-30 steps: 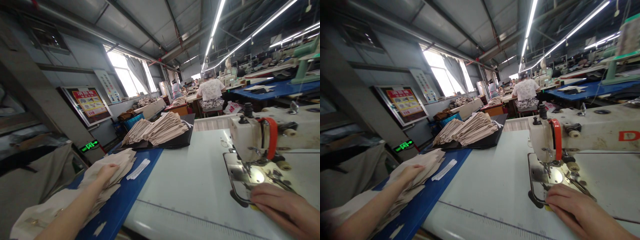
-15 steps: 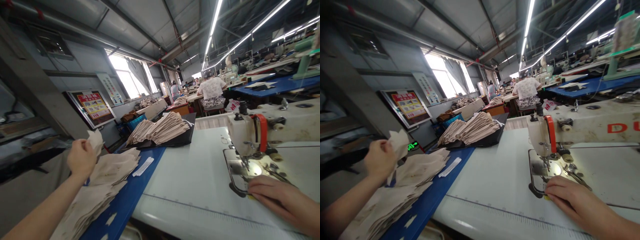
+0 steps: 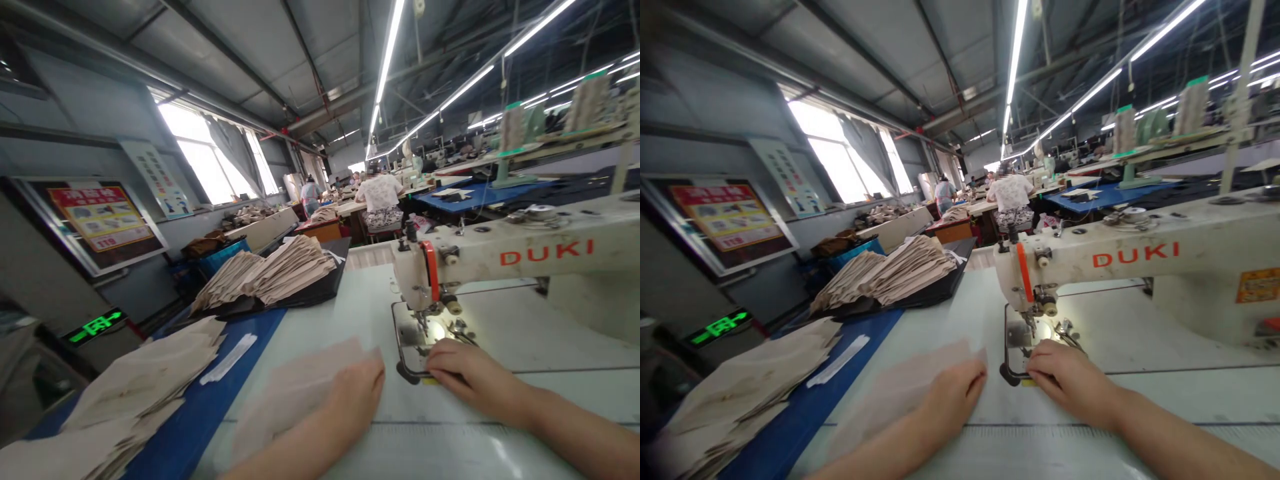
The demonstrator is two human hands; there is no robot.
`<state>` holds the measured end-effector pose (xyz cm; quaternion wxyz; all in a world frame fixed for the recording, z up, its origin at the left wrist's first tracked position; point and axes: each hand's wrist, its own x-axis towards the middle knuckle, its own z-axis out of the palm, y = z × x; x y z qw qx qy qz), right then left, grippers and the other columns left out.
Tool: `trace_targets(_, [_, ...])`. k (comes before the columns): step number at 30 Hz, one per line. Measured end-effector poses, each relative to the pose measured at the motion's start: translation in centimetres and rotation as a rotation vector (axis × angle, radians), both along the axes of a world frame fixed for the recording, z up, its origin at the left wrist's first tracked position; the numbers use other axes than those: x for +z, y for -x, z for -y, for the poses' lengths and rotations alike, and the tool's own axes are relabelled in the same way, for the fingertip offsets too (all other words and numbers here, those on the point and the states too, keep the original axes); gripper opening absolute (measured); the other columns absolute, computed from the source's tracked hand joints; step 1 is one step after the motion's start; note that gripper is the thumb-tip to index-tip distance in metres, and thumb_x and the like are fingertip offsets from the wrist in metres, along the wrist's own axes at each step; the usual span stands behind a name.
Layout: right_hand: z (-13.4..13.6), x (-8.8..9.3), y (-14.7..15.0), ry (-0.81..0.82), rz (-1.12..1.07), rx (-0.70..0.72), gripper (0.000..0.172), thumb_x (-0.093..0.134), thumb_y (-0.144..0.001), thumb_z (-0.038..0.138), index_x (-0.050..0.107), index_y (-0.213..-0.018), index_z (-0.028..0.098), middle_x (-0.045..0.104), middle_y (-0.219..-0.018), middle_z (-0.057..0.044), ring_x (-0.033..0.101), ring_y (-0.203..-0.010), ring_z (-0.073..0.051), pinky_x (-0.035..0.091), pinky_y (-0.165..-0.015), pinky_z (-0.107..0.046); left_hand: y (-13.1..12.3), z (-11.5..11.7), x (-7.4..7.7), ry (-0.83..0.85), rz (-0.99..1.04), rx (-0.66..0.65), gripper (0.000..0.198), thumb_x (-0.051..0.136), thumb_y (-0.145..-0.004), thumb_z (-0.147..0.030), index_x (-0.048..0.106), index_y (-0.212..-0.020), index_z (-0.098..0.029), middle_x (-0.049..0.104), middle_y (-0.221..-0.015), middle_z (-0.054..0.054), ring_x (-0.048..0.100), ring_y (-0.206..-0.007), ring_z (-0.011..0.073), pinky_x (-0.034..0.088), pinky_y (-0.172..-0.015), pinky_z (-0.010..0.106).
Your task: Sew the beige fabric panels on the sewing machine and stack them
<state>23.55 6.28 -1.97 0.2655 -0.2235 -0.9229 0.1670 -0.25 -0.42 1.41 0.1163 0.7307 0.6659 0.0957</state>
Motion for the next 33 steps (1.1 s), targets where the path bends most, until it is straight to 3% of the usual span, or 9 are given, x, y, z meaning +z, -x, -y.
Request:
trace_targets(3, [-0.2,0.2,0.0,-0.031,-0.004,-0.010,0.035,0.041,-0.102,0.026,0.072,-0.090,0.018,0.071,-0.088,-0.009,0.065,-0.086,-0.019,0.051,-0.077,-0.030,-1.9,-0.4,-1.4,0.017,0.105,-0.056,0.025,0.040,-0.096,-0.030,0.064,-0.089,-0.026,0.074,-0.091,0.008,0.069,-0.087,0.0241,0.049,-0.076,0.034])
trace_targets(7, [-0.3,0.3,0.1,-0.049,-0.008,-0.009,0.030,0.044,-0.100,0.023,0.073,-0.093,0.017,0.071,-0.089,-0.009,0.064,-0.085,-0.019,0.051,-0.076,-0.029,-1.2,-0.1,0.0,0.018,0.280,-0.066,0.039,0.030,-0.100,-0.044,0.065,-0.095,-0.027,0.073,-0.087,0.006,0.069,-0.085,0.0229,0.052,-0.080,0.034])
trace_targets(9, [-0.3,0.4,0.1,-0.038,-0.010,-0.024,0.028,0.046,-0.100,0.023,0.073,-0.095,0.017,0.071,-0.091,-0.010,0.063,-0.088,-0.020,0.051,-0.078,-0.030,0.1,0.2,0.3,-0.042,0.293,-0.071,0.045,0.027,-0.100,-0.048,0.067,-0.105,-0.028,0.074,-0.097,0.007,0.069,-0.095,0.0235,0.052,-0.089,0.035])
trace_targets(11, [-0.2,0.5,0.1,-0.041,-0.029,-0.042,0.028,0.046,-0.100,0.024,0.073,-0.096,0.017,0.072,-0.093,-0.010,0.063,-0.090,-0.021,0.051,-0.080,-0.032,1.6,0.4,-0.1,-0.108,0.219,-0.095,0.048,0.030,-0.099,-0.051,0.065,-0.122,-0.027,0.070,-0.122,0.008,0.063,-0.116,0.0250,0.047,-0.103,0.037])
trace_targets(13, [0.0,0.8,0.2,-0.061,-0.059,-0.033,0.028,0.046,-0.099,0.024,0.073,-0.096,0.016,0.072,-0.094,-0.011,0.063,-0.090,-0.021,0.051,-0.082,-0.033,2.8,0.6,-1.2,-0.103,0.073,-0.157,0.052,0.038,-0.097,-0.054,0.058,-0.137,-0.026,0.055,-0.146,0.008,0.050,-0.135,0.0275,0.038,-0.114,0.042])
trace_targets(16, [0.5,1.3,0.5,-0.087,-0.057,0.066,0.027,0.046,-0.098,0.023,0.072,-0.100,0.015,0.073,-0.097,-0.011,0.063,-0.092,-0.022,0.050,-0.087,-0.035,3.2,0.7,-2.8,-0.030,-0.122,-0.249,0.059,0.044,-0.096,-0.054,0.045,-0.150,-0.029,0.037,-0.160,0.008,0.036,-0.146,0.0308,0.031,-0.118,0.050])
trace_targets(20, [1.0,1.5,1.0,-0.100,0.027,0.197,0.026,0.047,-0.097,0.023,0.072,-0.099,0.015,0.073,-0.100,-0.010,0.063,-0.097,-0.022,0.049,-0.094,-0.036,1.5,-0.1,-3.0,0.014,-0.178,-0.222,0.060,0.037,-0.099,-0.053,0.040,-0.153,-0.027,0.032,-0.161,0.011,0.030,-0.148,0.0333,0.027,-0.118,0.057])
trace_targets(26, [0.9,1.0,0.9,-0.094,0.091,0.197,0.024,0.050,-0.094,0.021,0.072,-0.101,0.016,0.073,-0.099,-0.010,0.063,-0.101,-0.023,0.049,-0.094,-0.035,0.1,-2.0,-1.8,0.088,-0.167,-0.189,0.067,0.043,-0.096,-0.054,0.037,-0.155,-0.020,0.026,-0.163,0.015,0.022,-0.151,0.0350,0.020,-0.119,0.062])
trace_targets(33, [1.6,1.2,0.6,-0.067,0.007,0.177,0.026,0.046,-0.096,0.016,0.072,-0.095,0.019,0.072,-0.096,-0.008,0.066,-0.093,-0.020,0.052,-0.089,-0.034,-0.1,-0.1,-0.7,-0.065,-0.089,-0.212,0.069,0.062,-0.089,-0.053,0.047,-0.148,-0.020,0.028,-0.162,0.015,0.025,-0.149,0.0354,0.022,-0.119,0.061])
